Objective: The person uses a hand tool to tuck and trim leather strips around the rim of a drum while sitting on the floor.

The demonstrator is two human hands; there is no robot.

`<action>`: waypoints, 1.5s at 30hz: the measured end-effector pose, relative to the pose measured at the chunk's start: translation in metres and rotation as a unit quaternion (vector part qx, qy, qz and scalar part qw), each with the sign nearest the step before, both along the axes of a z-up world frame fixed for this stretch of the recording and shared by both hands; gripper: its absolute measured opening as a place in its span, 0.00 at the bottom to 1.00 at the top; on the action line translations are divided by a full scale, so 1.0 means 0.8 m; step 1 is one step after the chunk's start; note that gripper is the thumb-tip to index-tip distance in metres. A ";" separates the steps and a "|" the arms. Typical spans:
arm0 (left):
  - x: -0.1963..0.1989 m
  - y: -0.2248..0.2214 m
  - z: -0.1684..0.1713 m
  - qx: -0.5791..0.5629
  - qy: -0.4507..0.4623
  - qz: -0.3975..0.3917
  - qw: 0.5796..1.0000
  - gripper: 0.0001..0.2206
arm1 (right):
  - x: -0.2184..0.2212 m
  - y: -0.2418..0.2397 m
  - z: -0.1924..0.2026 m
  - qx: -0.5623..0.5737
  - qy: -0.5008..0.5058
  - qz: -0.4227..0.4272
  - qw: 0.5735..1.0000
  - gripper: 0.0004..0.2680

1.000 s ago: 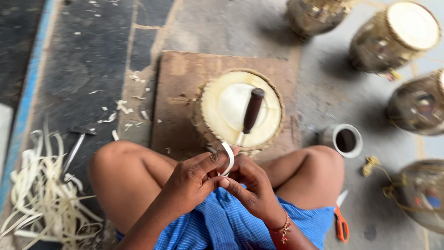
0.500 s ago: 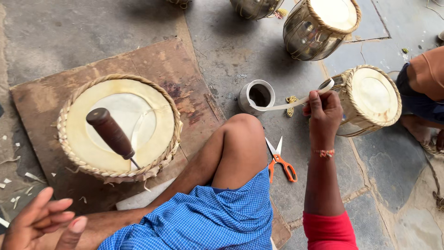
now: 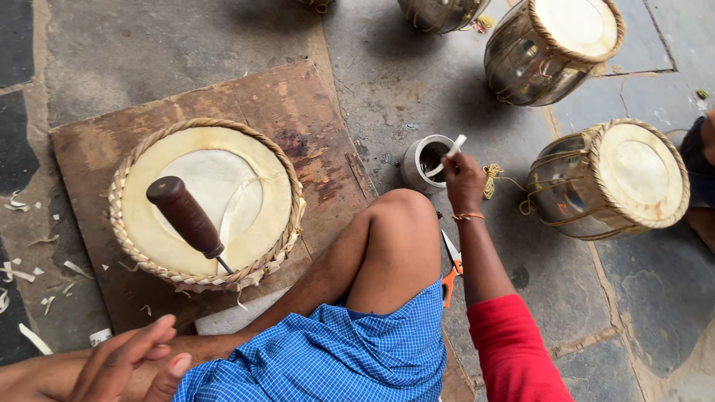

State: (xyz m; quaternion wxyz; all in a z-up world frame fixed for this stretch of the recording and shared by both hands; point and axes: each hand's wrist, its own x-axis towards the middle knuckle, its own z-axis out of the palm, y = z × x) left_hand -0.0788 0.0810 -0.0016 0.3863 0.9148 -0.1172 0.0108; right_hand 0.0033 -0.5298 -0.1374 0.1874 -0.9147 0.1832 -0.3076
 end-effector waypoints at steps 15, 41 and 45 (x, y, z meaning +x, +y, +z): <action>0.019 -0.225 0.041 -0.331 0.273 -0.099 0.898 0.27 | -0.159 0.235 0.176 0.531 -0.334 0.205 0.751 0.06; -0.008 -0.078 0.005 -0.124 0.040 0.012 0.991 0.06 | -0.103 0.460 0.208 0.233 0.165 0.414 0.864 0.06; 0.002 -0.064 -0.018 -0.179 0.048 0.073 0.980 0.08 | -0.102 0.451 0.194 0.160 0.156 0.339 0.914 0.07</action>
